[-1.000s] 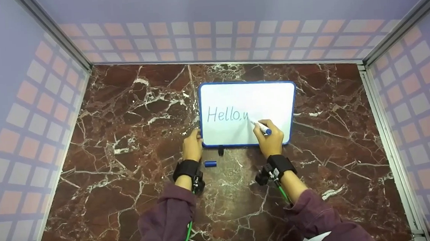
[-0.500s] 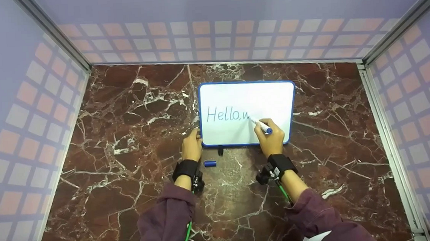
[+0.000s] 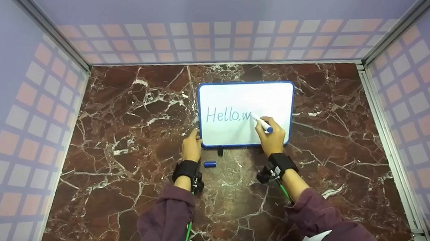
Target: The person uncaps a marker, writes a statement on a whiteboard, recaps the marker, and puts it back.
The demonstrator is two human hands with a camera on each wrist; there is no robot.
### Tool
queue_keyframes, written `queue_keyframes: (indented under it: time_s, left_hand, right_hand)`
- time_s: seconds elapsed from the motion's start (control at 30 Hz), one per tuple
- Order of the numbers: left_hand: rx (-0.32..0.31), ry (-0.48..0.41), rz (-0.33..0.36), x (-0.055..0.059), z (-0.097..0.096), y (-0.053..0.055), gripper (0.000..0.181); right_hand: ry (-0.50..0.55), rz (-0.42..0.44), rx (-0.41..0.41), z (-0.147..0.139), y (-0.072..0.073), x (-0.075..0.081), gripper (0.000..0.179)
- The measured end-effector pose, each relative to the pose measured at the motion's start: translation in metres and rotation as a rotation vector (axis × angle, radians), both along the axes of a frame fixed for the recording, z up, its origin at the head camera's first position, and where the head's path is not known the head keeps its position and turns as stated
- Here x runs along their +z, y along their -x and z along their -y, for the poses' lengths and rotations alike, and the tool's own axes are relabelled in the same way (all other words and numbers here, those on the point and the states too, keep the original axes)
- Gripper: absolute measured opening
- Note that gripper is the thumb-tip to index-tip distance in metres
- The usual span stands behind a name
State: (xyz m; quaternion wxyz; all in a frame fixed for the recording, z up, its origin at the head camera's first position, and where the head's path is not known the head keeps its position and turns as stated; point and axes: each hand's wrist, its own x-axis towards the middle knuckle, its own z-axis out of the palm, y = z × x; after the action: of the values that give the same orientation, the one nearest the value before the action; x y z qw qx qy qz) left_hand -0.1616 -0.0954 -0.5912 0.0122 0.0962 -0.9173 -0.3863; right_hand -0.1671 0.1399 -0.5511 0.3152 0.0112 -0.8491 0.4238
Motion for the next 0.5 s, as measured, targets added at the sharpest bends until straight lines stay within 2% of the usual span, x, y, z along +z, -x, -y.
queue_keyframes:
  time_s: [0.23,0.5]
  left_hand:
    - [0.005,-0.004,0.028,0.0,-0.001,0.0,0.033]
    - [-0.01,0.007,0.011,-0.002,0.0,0.0,0.032]
  right_hand:
    - [0.013,-0.054,-0.009,-0.005,0.0,0.002,0.011]
    - [-0.047,-0.005,-0.013,-0.011,-0.003,0.003,0.011]
